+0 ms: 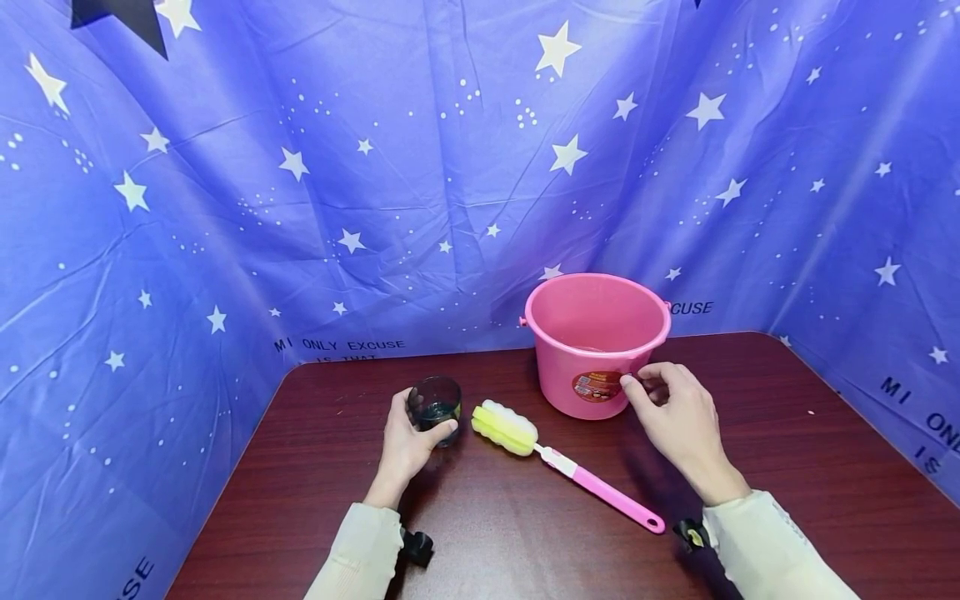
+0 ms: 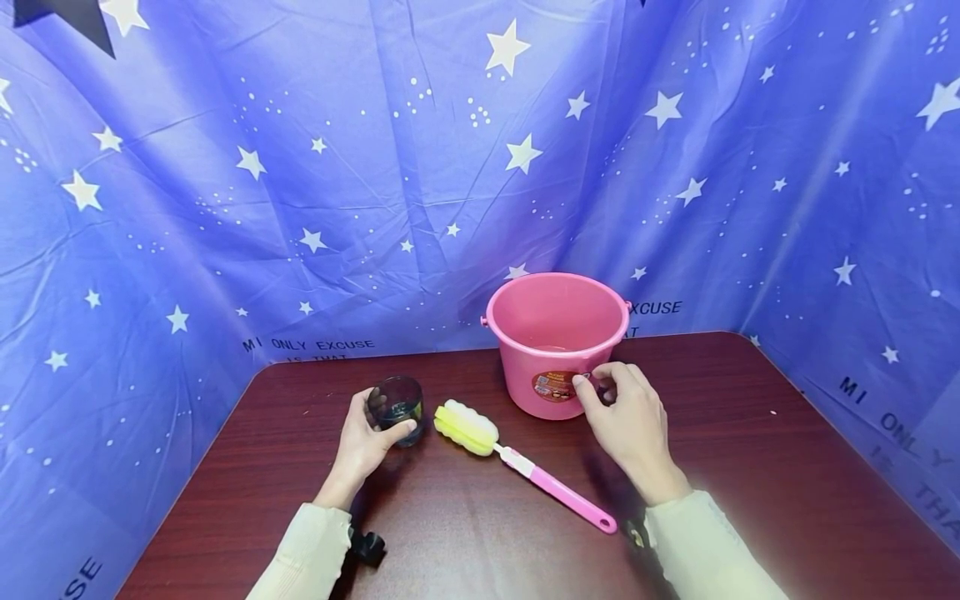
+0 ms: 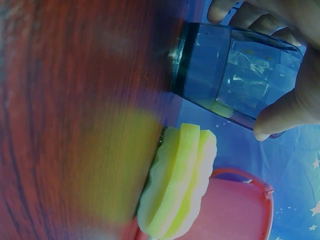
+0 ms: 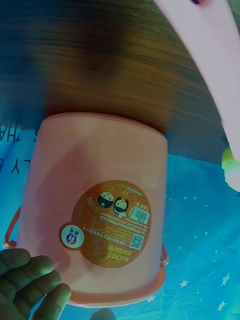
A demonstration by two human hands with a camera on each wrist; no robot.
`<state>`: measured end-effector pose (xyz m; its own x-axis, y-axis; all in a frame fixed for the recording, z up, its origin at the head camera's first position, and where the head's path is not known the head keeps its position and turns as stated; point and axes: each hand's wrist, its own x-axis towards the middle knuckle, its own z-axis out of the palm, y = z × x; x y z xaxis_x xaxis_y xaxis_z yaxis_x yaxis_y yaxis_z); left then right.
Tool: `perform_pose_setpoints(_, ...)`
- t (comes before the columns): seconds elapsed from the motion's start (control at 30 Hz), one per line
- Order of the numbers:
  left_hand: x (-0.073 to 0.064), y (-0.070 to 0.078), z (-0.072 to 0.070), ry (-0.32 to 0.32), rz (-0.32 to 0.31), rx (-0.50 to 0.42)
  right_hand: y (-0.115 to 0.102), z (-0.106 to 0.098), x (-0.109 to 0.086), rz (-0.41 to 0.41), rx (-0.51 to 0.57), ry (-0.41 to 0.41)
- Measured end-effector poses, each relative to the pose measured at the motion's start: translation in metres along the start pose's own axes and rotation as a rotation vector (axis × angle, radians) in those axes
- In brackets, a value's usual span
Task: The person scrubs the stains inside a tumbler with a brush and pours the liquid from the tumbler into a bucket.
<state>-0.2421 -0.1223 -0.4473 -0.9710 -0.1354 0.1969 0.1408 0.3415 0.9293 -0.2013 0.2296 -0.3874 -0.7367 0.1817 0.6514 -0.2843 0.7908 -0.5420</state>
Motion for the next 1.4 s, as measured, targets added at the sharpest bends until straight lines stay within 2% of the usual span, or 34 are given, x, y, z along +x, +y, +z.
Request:
perform_pose_setpoints(0.3,0.001,-0.001,0.000,0.000,0.002,-0.002,0.006,0.002,0.000,0.020,0.006,0.009)
perform_pose_setpoints(0.93,0.001,-0.002,0.000,-0.003,0.014,-0.009,0.011,0.007,0.003,0.174,0.066,-0.033)
perform_pose_setpoints(1.4,0.002,-0.003,0.000,0.004,0.016,-0.007,0.010,0.013,0.006,0.218,0.157,-0.022)
